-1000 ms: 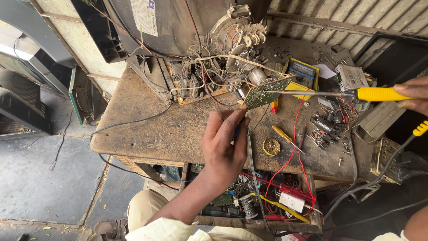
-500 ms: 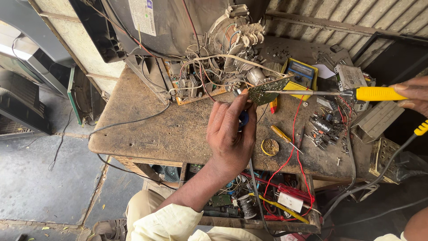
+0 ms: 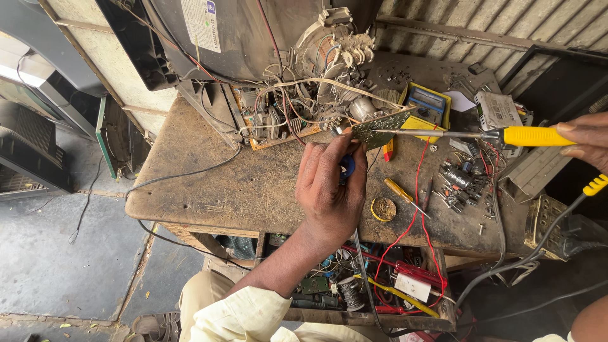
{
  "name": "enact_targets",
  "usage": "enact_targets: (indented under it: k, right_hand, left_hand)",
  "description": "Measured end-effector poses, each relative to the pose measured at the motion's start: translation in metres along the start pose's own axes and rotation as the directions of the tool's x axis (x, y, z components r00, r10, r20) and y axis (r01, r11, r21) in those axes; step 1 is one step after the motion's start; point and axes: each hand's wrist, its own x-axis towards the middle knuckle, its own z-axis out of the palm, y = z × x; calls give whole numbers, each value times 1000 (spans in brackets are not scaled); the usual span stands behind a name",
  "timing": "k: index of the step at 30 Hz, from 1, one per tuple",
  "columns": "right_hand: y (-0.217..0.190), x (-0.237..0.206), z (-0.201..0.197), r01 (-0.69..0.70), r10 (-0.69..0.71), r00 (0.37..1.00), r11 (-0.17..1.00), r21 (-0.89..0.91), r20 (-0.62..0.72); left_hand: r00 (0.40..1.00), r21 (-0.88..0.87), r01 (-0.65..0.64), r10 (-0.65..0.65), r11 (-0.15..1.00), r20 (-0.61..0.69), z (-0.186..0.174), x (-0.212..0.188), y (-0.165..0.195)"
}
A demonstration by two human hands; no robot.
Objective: The person solders a small cylindrical component onto a green circuit board using a soldering iron and solder wire. They repeatedly heat the joint and feed solder, then use a screwdriver to probe the board. The person also handles a small metal component and a container of soldering flux.
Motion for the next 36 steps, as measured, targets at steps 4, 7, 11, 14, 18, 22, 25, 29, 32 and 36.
enact_targets:
  k: [4, 7, 11, 14, 18, 22, 25, 29, 32, 36]
  right_hand:
    - [-2, -6, 0, 32, -32, 999, 999, 21, -31]
    - [0, -4, 1, 16, -14, 999, 997, 82, -32]
    - [2, 2, -7, -727, 635, 669, 451, 518, 387]
    - [-2, -8, -2, -431, 419, 901, 893, 130, 112]
    - [-5, -14, 1, 80, -86, 992, 995, -60, -90]
    - [1, -5, -3, -544, 537, 832, 742, 391, 138]
    - [0, -9, -1, -381, 375, 924, 892, 242, 71]
    - [1, -13, 3, -14, 15, 1000, 999, 45, -26]
    - [7, -10, 1, -749, 758, 606, 442, 494, 241]
    - [8, -17, 6, -398, 407, 913, 883, 248, 17]
  left_hand:
    - [1000, 10, 13, -13, 1000, 2, 1, 1, 0]
    - [1000, 6, 0, 0, 1000, 0, 2, 1, 0]
    - [1000, 23, -7, 7, 1000, 21, 1, 0, 1]
    - [1000, 31, -14, 13, 999, 18, 2, 0, 1]
    - [1000, 38, -12, 11, 999, 26, 3, 0, 0]
    - [999, 39, -35, 34, 999, 30, 4, 1, 0]
    - [999, 46, -20, 18, 999, 42, 3, 1, 1]
    - [999, 48, -20, 19, 999, 36, 3, 0, 2]
    - [999, 61, -33, 31, 998, 33, 4, 1, 0]
    - [999, 68, -28, 26, 997, 32, 5, 0, 0]
